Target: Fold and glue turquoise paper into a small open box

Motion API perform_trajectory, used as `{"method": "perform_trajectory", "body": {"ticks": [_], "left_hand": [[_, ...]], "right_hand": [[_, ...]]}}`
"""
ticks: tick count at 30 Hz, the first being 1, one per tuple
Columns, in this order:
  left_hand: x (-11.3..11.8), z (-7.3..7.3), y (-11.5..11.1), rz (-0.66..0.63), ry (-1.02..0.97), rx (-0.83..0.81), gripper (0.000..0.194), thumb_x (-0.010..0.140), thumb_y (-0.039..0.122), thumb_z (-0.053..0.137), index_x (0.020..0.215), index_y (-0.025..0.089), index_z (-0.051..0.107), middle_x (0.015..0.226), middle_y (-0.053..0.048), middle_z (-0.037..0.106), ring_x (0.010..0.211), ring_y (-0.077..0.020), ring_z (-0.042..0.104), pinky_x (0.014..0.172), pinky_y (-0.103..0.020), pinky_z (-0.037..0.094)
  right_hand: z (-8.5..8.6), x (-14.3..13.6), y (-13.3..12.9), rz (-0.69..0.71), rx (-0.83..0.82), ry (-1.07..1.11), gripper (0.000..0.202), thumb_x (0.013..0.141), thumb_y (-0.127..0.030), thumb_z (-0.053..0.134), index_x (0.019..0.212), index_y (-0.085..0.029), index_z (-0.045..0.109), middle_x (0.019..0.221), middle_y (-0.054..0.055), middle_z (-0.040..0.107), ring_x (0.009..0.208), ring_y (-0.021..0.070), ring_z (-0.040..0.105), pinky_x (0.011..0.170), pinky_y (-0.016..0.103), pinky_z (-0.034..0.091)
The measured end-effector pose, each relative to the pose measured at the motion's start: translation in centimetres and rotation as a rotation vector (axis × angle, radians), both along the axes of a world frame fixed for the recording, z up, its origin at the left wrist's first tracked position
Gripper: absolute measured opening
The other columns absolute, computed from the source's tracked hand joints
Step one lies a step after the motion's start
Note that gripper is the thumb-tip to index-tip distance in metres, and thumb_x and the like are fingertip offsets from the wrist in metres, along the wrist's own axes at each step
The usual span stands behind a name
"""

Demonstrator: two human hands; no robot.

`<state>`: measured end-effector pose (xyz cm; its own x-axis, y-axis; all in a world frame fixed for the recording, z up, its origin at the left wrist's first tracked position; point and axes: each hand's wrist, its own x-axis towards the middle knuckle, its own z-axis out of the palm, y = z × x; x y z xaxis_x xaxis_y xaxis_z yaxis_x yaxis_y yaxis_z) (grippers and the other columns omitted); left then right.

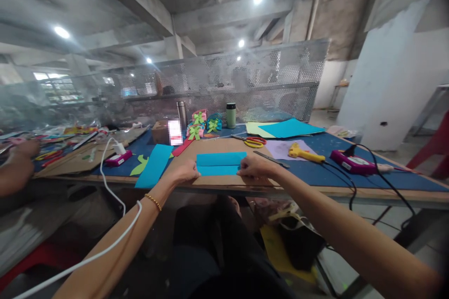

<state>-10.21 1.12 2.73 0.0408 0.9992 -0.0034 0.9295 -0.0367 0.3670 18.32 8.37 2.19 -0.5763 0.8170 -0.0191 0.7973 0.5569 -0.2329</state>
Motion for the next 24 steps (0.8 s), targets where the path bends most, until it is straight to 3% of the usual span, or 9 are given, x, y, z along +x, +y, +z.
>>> {"method": "perform_trajectory", "body": {"ticks": [8,11,13,14,16,19,20,24], "left_hand": [[-2.5,-0.3,-0.3,0.074,0.08,-0.003,0.023,0.071,0.025,0.065,0.052,0.018,0.054,0.053,0.0,0.056,0.058,-0.0159,0.057,0.054,-0.024,0.037],[-1.9,0.1,-1.7,0.15,0.167,0.114,0.012,0.08,0.02,0.058,0.075,0.014,0.066,0.081,-0.011,0.068,0.084,-0.025,0.064,0.072,-0.031,0.045],[-0.3,0.1,-2.7,0.175,0.224,0.285,0.023,0.091,0.022,0.047,0.099,0.011,0.066,0.11,-0.018,0.065,0.109,-0.0308,0.058,0.09,-0.041,0.042],[0.8,-0.1,-3.0,0.13,0.258,0.419,0.028,0.094,0.028,0.045,0.104,0.011,0.065,0.115,-0.019,0.064,0.113,-0.0318,0.056,0.095,-0.044,0.041],[3.4,-1.0,-3.5,-0.085,0.254,0.573,0.037,0.097,0.04,0.046,0.115,0.014,0.064,0.124,-0.017,0.061,0.117,-0.0302,0.055,0.101,-0.044,0.039],[6.6,-3.2,-3.4,-0.394,0.218,0.565,0.047,0.096,0.05,0.046,0.133,0.021,0.056,0.143,-0.012,0.052,0.131,-0.0272,0.047,0.109,-0.042,0.036],[7.3,-4.1,-3.2,-0.45,0.226,0.526,0.049,0.096,0.051,0.046,0.136,0.024,0.054,0.146,-0.01,0.05,0.134,-0.0271,0.045,0.109,-0.042,0.037],[8.0,-6.9,-2.6,-0.449,0.26,0.565,0.062,0.092,0.047,0.057,0.147,0.026,0.04,0.152,-0.01,0.044,0.14,-0.0286,0.039,0.115,-0.048,0.031]], "right_hand": [[0.6,-0.1,-0.7,-0.007,-0.037,0.003,0.032,0.082,-0.047,0.06,0.075,-0.017,0.069,0.053,0.001,0.064,0.053,0.0136,0.058,0.053,0.022,0.035],[0.5,0.0,-0.6,-0.005,-0.029,0.005,0.033,0.082,-0.047,0.06,0.073,-0.017,0.068,0.054,0.001,0.064,0.053,0.0132,0.057,0.053,0.022,0.034],[0.4,0.1,-0.6,-0.014,-0.034,0.01,0.033,0.082,-0.048,0.061,0.074,-0.017,0.069,0.055,0.001,0.064,0.052,0.0127,0.057,0.052,0.022,0.034],[0.3,0.1,-0.6,-0.019,-0.038,0.011,0.034,0.082,-0.049,0.061,0.075,-0.017,0.07,0.055,0.001,0.065,0.052,0.0124,0.057,0.052,0.022,0.034],[0.4,0.2,-0.7,-0.021,-0.036,0.0,0.035,0.083,-0.05,0.06,0.079,-0.017,0.071,0.057,0.001,0.066,0.053,0.0123,0.057,0.051,0.021,0.033],[0.6,0.1,-1.0,-0.016,-0.016,-0.037,0.035,0.084,-0.05,0.059,0.084,-0.017,0.073,0.059,0.001,0.067,0.056,0.0124,0.059,0.051,0.02,0.034],[0.7,0.0,-1.1,-0.019,-0.009,-0.048,0.036,0.084,-0.05,0.059,0.085,-0.018,0.073,0.06,0.001,0.068,0.057,0.0124,0.06,0.051,0.02,0.034],[0.6,-0.3,-1.8,-0.058,0.059,-0.071,0.038,0.083,-0.053,0.059,0.088,-0.019,0.074,0.068,0.004,0.071,0.063,0.0146,0.063,0.053,0.021,0.035]]}}
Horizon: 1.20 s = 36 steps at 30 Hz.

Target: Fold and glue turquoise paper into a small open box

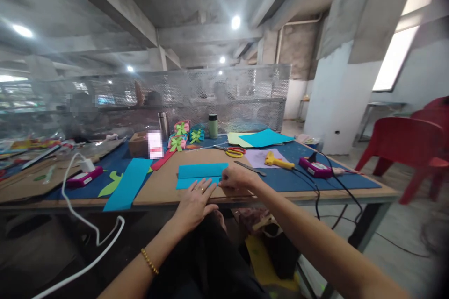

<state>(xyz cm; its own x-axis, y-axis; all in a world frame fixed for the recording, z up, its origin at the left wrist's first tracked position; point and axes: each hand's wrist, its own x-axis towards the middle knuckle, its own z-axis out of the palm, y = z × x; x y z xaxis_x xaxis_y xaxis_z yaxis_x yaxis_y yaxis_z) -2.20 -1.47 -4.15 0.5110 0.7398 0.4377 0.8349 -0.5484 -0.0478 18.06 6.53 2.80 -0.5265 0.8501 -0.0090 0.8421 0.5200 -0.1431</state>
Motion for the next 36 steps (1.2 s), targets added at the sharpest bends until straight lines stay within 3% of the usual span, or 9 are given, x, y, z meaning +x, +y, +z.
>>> {"method": "perform_trajectory", "body": {"ticks": [5,9,11,15,18,21,26,30,36], "left_hand": [[-0.5,-0.6,0.0,-0.019,0.006,0.047,0.065,0.089,0.044,0.062,0.147,0.025,0.039,0.152,-0.01,0.043,0.14,-0.0279,0.04,0.116,-0.048,0.032],[-0.4,-0.5,0.0,-0.028,0.011,0.057,0.067,0.087,0.044,0.065,0.147,0.027,0.039,0.152,-0.011,0.044,0.14,-0.0291,0.04,0.115,-0.05,0.034],[-0.4,-0.5,0.0,-0.024,0.01,0.054,0.067,0.087,0.043,0.065,0.147,0.027,0.04,0.152,-0.011,0.044,0.14,-0.0291,0.041,0.115,-0.05,0.034],[-0.4,-0.3,0.0,-0.025,0.004,0.025,0.066,0.087,0.044,0.065,0.146,0.027,0.041,0.152,-0.011,0.044,0.14,-0.0289,0.04,0.115,-0.05,0.033],[-1.0,0.2,0.1,-0.034,-0.009,0.018,0.061,0.088,0.05,0.062,0.142,0.026,0.046,0.151,-0.01,0.046,0.141,-0.0288,0.039,0.116,-0.051,0.029],[-1.8,1.0,0.4,0.017,-0.061,0.062,0.043,0.093,0.054,0.05,0.124,0.024,0.061,0.145,-0.01,0.052,0.137,-0.0285,0.043,0.116,-0.053,0.025],[-1.8,2.7,1.2,0.24,-0.115,0.102,0.044,0.098,0.052,0.04,0.091,0.017,0.067,0.113,-0.014,0.068,0.114,-0.0274,0.058,0.107,-0.049,0.034],[0.3,3.1,1.7,0.295,-0.101,0.043,0.031,0.094,0.043,0.054,0.102,0.015,0.064,0.104,-0.014,0.069,0.104,-0.028,0.061,0.101,-0.045,0.039],[1.2,1.7,2.3,0.207,-0.1,-0.065,0.03,0.099,0.035,0.043,0.114,0.019,0.063,0.126,-0.012,0.064,0.119,-0.0271,0.056,0.1,-0.041,0.043]], "right_hand": [[-0.2,0.9,-1.7,-0.12,0.206,0.006,0.028,0.081,-0.042,0.062,0.089,-0.017,0.073,0.092,0.012,0.074,0.085,0.0235,0.067,0.066,0.026,0.042],[1.2,1.7,-1.7,-0.21,0.348,0.063,0.028,0.092,-0.028,0.048,0.102,-0.015,0.07,0.104,0.016,0.071,0.098,0.0264,0.065,0.076,0.03,0.044],[2.2,1.4,-0.8,-0.181,0.38,0.099,0.031,0.097,-0.026,0.043,0.113,-0.016,0.067,0.116,0.015,0.067,0.108,0.0243,0.062,0.084,0.03,0.044],[3.0,-0.1,1.0,-0.088,0.325,0.127,0.029,0.09,-0.028,0.059,0.117,-0.019,0.067,0.123,0.011,0.066,0.114,0.0219,0.059,0.091,0.027,0.042],[2.6,-0.9,1.5,-0.081,0.251,0.141,0.022,0.086,-0.024,0.062,0.104,-0.018,0.073,0.108,0.009,0.072,0.104,0.0217,0.064,0.083,0.025,0.044],[1.8,-1.1,1.3,-0.125,0.185,0.167,0.02,0.085,-0.021,0.058,0.096,-0.016,0.073,0.099,0.009,0.074,0.092,0.02,0.067,0.073,0.023,0.044],[0.0,-1.4,-1.1,-0.165,0.059,0.184,0.028,0.085,-0.021,0.053,0.108,-0.016,0.067,0.079,0.005,0.074,0.066,0.0157,0.067,0.058,0.021,0.042],[-1.9,-2.1,-3.7,-0.18,0.151,0.168,0.032,0.086,-0.021,0.052,0.117,-0.014,0.059,0.105,0.014,0.072,0.093,0.0219,0.068,0.067,0.025,0.042],[-2.0,-2.2,-5.2,-0.134,0.382,-0.008,0.03,0.095,-0.022,0.044,0.121,-0.014,0.055,0.103,0.016,0.069,0.094,0.0272,0.066,0.076,0.033,0.043]]}}
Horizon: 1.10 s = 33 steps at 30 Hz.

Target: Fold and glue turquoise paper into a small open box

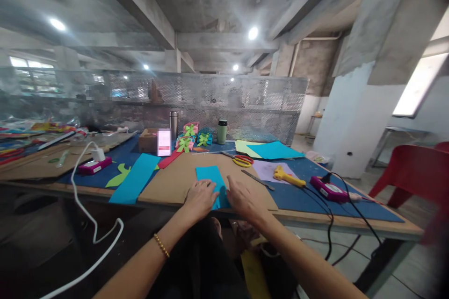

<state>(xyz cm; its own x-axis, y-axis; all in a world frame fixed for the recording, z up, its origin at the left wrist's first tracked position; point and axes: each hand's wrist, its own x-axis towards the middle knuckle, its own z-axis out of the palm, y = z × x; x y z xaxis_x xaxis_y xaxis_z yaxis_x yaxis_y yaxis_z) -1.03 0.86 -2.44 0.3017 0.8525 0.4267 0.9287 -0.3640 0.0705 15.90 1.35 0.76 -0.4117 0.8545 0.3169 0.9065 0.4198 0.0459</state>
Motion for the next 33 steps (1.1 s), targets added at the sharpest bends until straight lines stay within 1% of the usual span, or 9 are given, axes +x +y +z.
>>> {"method": "perform_trajectory", "body": {"ticks": [3,6,10,15,18,21,24,28,33], "left_hand": [[-0.6,-0.2,-0.1,-0.017,-0.012,0.015,0.033,0.1,0.035,0.041,0.122,0.019,0.06,0.132,-0.011,0.061,0.123,-0.0278,0.054,0.102,-0.044,0.043],[-0.8,0.0,-0.3,-0.034,-0.016,-0.001,0.035,0.099,0.035,0.041,0.126,0.02,0.058,0.134,-0.011,0.06,0.126,-0.0267,0.053,0.104,-0.043,0.041],[-1.2,0.6,-0.1,-0.085,-0.022,-0.069,0.035,0.1,0.033,0.04,0.127,0.02,0.057,0.136,-0.01,0.059,0.128,-0.0246,0.051,0.11,-0.044,0.035],[-3.7,3.2,0.0,-0.232,-0.011,-0.315,0.036,0.095,0.029,0.047,0.13,0.026,0.055,0.143,-0.006,0.054,0.136,-0.0244,0.043,0.117,-0.049,0.022],[-4.9,5.0,0.6,-0.289,0.016,-0.384,0.035,0.091,0.03,0.051,0.125,0.026,0.06,0.138,-0.004,0.059,0.131,-0.0245,0.048,0.114,-0.041,0.029],[-4.5,5.9,2.1,-0.228,0.05,-0.339,0.03,0.092,0.028,0.047,0.115,0.025,0.065,0.126,-0.004,0.067,0.12,-0.0232,0.056,0.109,-0.036,0.035],[-2.7,5.9,4.1,-0.169,0.087,-0.27,0.034,0.092,0.028,0.046,0.119,0.023,0.065,0.127,-0.008,0.065,0.122,-0.026,0.055,0.106,-0.04,0.037],[-0.9,4.7,5.9,-0.174,0.083,-0.245,0.034,0.089,0.037,0.054,0.118,0.024,0.067,0.132,-0.01,0.06,0.124,-0.0304,0.053,0.106,-0.045,0.038],[-1.6,3.1,5.9,-0.205,0.047,-0.23,0.036,0.094,0.039,0.049,0.125,0.027,0.062,0.138,-0.007,0.058,0.129,-0.0274,0.049,0.11,-0.043,0.034]], "right_hand": [[0.4,0.2,0.7,0.24,0.118,-0.038,0.028,0.097,-0.031,0.048,0.119,-0.018,0.059,0.122,0.016,0.063,0.112,0.0274,0.058,0.091,0.037,0.042],[-0.5,0.4,1.5,0.422,0.079,-0.043,0.031,0.1,-0.037,0.044,0.12,-0.019,0.06,0.127,0.013,0.061,0.118,0.0243,0.054,0.1,0.037,0.039],[-2.0,0.1,0.9,0.369,0.051,-0.005,0.038,0.103,-0.04,0.035,0.123,-0.017,0.058,0.121,0.012,0.063,0.113,0.0243,0.055,0.096,0.037,0.041],[-1.3,-1.4,-1.9,0.313,0.092,-0.048,0.057,0.096,-0.064,0.034,0.109,-0.018,0.065,0.105,0.014,0.066,0.102,0.0282,0.056,0.091,0.043,0.037],[-1.2,-2.4,-2.7,0.319,0.125,-0.025,0.064,0.092,-0.071,0.033,0.109,-0.019,0.065,0.102,0.014,0.066,0.1,0.0284,0.054,0.091,0.043,0.034],[-1.7,-2.7,-2.6,0.33,0.152,-0.007,0.067,0.091,-0.073,0.032,0.109,-0.017,0.064,0.102,0.014,0.065,0.099,0.0281,0.053,0.091,0.042,0.034],[-2.3,-2.3,-2.5,0.373,0.156,0.005,0.065,0.091,-0.072,0.035,0.111,-0.018,0.064,0.104,0.014,0.065,0.1,0.0283,0.053,0.094,0.043,0.033],[-2.3,-1.2,-2.2,0.449,0.134,0.079,0.057,0.091,-0.067,0.044,0.118,-0.02,0.062,0.114,0.012,0.065,0.107,0.0278,0.053,0.093,0.042,0.036],[-0.2,0.6,0.8,0.45,0.083,0.26,0.035,0.102,-0.029,0.035,0.101,-0.019,0.068,0.101,0.009,0.07,0.097,0.0196,0.059,0.088,0.033,0.041]]}}
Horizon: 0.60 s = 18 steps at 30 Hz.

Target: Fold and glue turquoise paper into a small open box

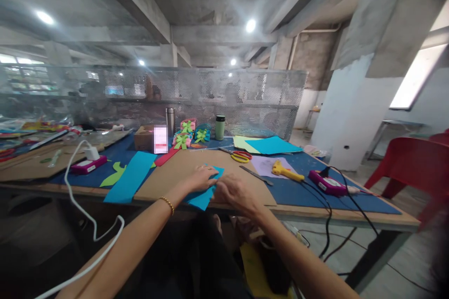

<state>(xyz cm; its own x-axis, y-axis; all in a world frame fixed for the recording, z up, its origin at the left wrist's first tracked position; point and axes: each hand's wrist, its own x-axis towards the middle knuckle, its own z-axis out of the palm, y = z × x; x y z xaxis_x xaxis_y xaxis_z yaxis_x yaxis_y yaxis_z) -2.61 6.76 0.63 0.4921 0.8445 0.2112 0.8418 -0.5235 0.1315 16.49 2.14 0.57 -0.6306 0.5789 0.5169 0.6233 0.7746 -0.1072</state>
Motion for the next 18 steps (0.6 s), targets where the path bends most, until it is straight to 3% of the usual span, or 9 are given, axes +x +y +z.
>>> {"method": "perform_trajectory", "body": {"ticks": [3,5,7,12,15,18], "left_hand": [[-1.3,0.1,0.2,-0.14,-0.063,-0.06,0.039,0.094,0.036,0.051,0.132,0.029,0.057,0.141,-0.004,0.056,0.131,-0.024,0.048,0.113,-0.04,0.032],[-2.0,0.5,0.3,-0.233,-0.078,-0.116,0.042,0.091,0.031,0.057,0.133,0.03,0.057,0.143,-0.004,0.054,0.133,-0.0239,0.046,0.113,-0.04,0.032],[-2.3,1.2,-0.1,-0.24,-0.025,-0.111,0.04,0.087,0.024,0.06,0.127,0.03,0.062,0.141,-0.004,0.056,0.132,-0.0253,0.046,0.111,-0.041,0.033],[-2.3,2.0,-3.9,0.01,0.145,0.151,0.022,0.088,0.022,0.057,0.098,0.025,0.076,0.111,-0.012,0.066,0.111,-0.0303,0.057,0.095,-0.045,0.042],[-3.0,1.1,-5.9,0.101,0.146,0.135,0.023,0.09,0.026,0.055,0.094,0.023,0.077,0.101,-0.011,0.067,0.101,-0.0278,0.06,0.086,-0.04,0.044],[-3.8,-0.5,-6.4,0.193,-0.011,0.132,0.026,0.093,0.029,0.052,0.097,0.024,0.077,0.102,-0.009,0.067,0.099,-0.0244,0.059,0.085,-0.035,0.044]], "right_hand": [[1.1,0.9,2.1,-0.08,0.006,-0.069,0.031,0.098,-0.015,0.038,0.103,-0.015,0.068,0.106,0.011,0.069,0.1,0.0193,0.059,0.092,0.031,0.039],[1.1,1.1,2.8,-0.073,-0.013,-0.162,0.028,0.096,-0.012,0.041,0.104,-0.014,0.068,0.106,0.011,0.069,0.1,0.0184,0.059,0.092,0.029,0.038],[0.4,1.0,2.7,-0.099,-0.009,-0.215,0.026,0.096,-0.013,0.042,0.1,-0.014,0.068,0.102,0.01,0.068,0.097,0.0179,0.059,0.088,0.028,0.038],[-1.0,0.0,1.1,-0.234,0.062,-0.321,0.026,0.098,-0.025,0.046,0.092,-0.015,0.069,0.098,0.012,0.067,0.093,0.0212,0.058,0.082,0.031,0.036],[-0.9,-0.1,0.2,-0.313,0.063,-0.355,0.03,0.098,-0.03,0.046,0.087,-0.016,0.07,0.093,0.012,0.068,0.091,0.023,0.059,0.08,0.033,0.035],[-0.1,-0.2,0.3,-0.344,0.053,-0.315,0.033,0.096,-0.03,0.047,0.079,-0.016,0.071,0.091,0.012,0.068,0.089,0.0227,0.058,0.08,0.034,0.033]]}}
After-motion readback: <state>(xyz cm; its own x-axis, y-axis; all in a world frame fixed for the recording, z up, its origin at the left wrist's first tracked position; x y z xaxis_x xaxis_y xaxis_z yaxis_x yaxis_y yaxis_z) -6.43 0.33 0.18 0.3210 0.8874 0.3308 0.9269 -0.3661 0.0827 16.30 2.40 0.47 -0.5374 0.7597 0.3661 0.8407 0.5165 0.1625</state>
